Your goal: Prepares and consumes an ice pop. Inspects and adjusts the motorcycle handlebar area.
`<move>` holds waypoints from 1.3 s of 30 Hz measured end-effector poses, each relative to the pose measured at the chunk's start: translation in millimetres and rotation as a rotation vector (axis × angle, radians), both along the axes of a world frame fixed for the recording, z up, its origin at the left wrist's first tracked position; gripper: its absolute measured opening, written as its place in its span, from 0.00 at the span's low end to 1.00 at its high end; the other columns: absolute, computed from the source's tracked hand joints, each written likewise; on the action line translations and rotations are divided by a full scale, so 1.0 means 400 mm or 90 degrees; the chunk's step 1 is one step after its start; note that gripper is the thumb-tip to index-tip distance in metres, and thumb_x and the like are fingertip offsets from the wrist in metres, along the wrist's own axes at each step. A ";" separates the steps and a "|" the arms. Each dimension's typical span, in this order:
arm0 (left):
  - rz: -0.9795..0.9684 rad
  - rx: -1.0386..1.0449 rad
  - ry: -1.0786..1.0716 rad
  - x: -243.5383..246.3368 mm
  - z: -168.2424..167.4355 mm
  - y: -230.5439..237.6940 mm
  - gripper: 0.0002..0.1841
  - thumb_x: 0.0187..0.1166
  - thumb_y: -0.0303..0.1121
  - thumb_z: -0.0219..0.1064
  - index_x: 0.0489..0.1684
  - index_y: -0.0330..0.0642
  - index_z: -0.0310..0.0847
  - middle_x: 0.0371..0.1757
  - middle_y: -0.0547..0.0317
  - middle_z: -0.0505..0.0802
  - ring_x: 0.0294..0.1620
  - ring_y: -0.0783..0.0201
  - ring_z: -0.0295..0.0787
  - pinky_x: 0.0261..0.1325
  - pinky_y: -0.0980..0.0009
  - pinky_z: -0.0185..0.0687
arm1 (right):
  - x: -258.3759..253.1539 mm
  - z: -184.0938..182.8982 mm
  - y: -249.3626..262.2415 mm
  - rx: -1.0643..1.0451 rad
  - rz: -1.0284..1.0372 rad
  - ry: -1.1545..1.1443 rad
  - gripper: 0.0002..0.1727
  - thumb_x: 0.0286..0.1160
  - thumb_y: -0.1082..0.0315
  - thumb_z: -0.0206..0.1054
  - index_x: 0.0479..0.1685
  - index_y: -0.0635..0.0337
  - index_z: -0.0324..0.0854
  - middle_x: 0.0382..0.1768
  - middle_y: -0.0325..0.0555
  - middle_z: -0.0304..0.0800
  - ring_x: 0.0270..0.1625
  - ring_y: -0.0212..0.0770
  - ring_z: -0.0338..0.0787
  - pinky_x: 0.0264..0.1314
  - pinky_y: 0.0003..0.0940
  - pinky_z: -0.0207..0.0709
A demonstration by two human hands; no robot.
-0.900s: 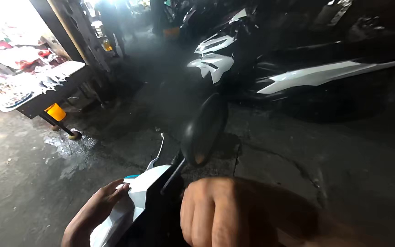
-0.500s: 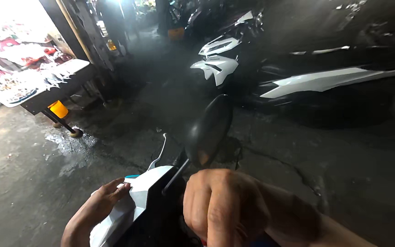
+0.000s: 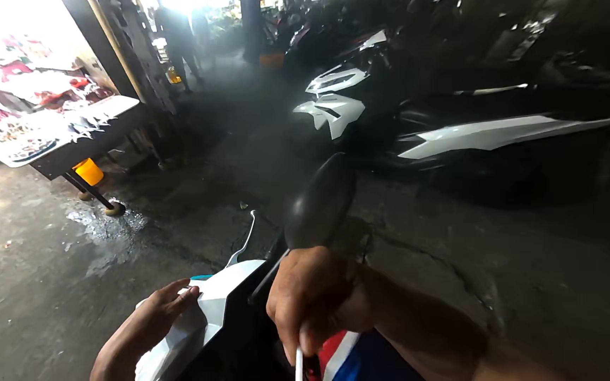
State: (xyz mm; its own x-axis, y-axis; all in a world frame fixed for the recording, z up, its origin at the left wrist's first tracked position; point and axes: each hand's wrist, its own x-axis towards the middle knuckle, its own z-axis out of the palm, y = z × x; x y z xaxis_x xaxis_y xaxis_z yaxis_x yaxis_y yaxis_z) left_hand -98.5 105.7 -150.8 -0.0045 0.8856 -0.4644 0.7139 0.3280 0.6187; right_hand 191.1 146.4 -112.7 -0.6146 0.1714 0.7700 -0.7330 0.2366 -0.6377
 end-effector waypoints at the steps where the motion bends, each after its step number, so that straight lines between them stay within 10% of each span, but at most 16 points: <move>1: -0.004 -0.002 0.003 -0.002 0.000 0.001 0.25 0.91 0.48 0.56 0.77 0.41 0.77 0.62 0.43 0.91 0.62 0.51 0.88 0.67 0.47 0.79 | 0.000 0.000 0.001 0.005 -0.002 -0.002 0.11 0.87 0.69 0.61 0.41 0.72 0.80 0.30 0.45 0.86 0.27 0.19 0.80 0.33 0.13 0.74; 39: 0.017 -0.026 0.015 0.001 0.008 0.003 0.27 0.90 0.48 0.57 0.80 0.40 0.75 0.65 0.40 0.89 0.65 0.47 0.87 0.70 0.45 0.78 | 0.033 0.004 -0.009 -0.022 0.060 0.027 0.13 0.87 0.63 0.63 0.40 0.66 0.81 0.29 0.40 0.87 0.28 0.21 0.82 0.34 0.16 0.76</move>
State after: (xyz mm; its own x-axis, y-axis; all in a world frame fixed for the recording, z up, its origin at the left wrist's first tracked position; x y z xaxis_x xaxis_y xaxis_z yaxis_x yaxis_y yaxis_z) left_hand -98.2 106.7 -147.8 -0.0395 0.8653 -0.4996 0.7192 0.3718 0.5870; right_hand 204.3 142.6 -111.1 -0.5961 0.1410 0.7905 -0.7777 0.1434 -0.6120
